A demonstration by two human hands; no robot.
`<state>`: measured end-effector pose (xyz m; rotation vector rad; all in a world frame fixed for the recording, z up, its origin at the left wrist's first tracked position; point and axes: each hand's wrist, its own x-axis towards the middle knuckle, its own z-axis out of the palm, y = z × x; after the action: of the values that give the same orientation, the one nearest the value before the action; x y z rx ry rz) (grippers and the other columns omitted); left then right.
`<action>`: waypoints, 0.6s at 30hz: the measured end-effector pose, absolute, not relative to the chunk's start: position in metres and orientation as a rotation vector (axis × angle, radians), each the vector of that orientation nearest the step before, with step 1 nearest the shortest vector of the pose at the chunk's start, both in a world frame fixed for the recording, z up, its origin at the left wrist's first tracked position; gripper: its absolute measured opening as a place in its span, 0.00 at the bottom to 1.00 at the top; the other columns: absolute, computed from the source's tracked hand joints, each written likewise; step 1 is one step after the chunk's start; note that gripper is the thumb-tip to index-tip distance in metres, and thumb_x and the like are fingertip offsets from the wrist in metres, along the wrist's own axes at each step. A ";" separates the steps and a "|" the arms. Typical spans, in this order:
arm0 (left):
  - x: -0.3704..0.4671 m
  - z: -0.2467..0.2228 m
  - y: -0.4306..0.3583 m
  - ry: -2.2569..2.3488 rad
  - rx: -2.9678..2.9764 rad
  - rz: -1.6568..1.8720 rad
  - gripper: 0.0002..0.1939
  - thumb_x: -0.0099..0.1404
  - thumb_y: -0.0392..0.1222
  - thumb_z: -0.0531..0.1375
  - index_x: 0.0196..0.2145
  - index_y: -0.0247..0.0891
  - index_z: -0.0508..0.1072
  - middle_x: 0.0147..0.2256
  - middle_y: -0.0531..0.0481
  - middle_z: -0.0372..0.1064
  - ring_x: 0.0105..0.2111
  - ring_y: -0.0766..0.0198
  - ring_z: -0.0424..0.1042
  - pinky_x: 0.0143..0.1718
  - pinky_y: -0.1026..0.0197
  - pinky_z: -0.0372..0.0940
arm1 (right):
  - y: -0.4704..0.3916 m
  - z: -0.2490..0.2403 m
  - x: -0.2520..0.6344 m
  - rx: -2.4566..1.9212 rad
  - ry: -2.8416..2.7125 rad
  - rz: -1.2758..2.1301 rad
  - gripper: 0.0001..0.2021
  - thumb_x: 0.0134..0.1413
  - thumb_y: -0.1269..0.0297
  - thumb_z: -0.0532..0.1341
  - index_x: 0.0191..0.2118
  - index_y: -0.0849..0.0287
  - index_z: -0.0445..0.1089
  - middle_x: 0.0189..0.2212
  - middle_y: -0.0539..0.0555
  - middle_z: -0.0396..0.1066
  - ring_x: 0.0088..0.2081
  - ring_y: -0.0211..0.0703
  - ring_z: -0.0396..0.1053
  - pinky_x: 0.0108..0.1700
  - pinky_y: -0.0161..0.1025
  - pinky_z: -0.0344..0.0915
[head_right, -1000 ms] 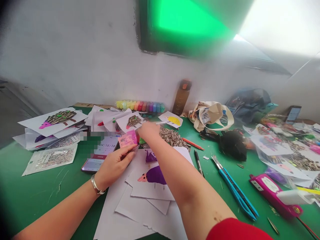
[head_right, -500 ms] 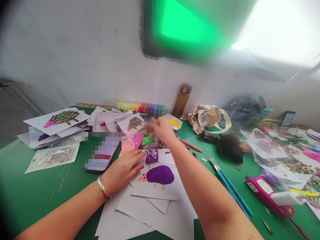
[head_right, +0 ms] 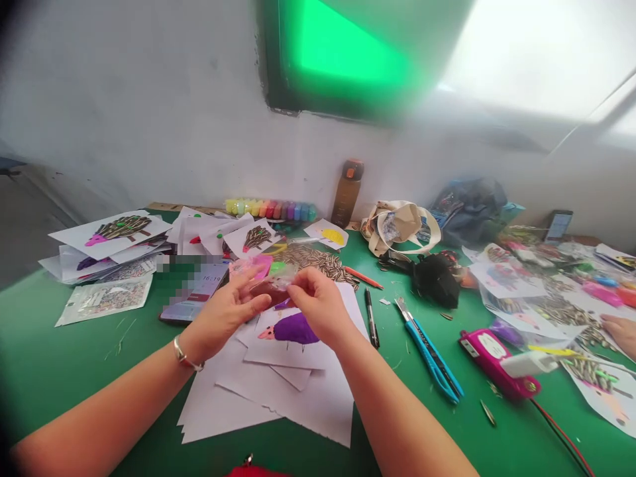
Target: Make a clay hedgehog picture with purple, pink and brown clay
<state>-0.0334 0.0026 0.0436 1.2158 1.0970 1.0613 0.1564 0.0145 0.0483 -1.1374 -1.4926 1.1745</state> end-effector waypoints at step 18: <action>-0.006 0.050 0.010 0.957 1.105 0.855 0.14 0.57 0.47 0.68 0.37 0.35 0.78 0.39 0.44 0.75 0.40 0.57 0.74 0.44 0.54 0.70 | 0.021 0.045 0.176 -1.123 -1.575 1.108 0.04 0.53 0.64 0.60 0.32 0.57 0.70 0.27 0.49 0.71 0.31 0.38 0.70 0.35 0.37 0.67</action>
<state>-0.0056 0.0103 0.0503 1.1054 0.9573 0.8549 0.1759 0.0209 0.0449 -1.1229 -1.5754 1.1081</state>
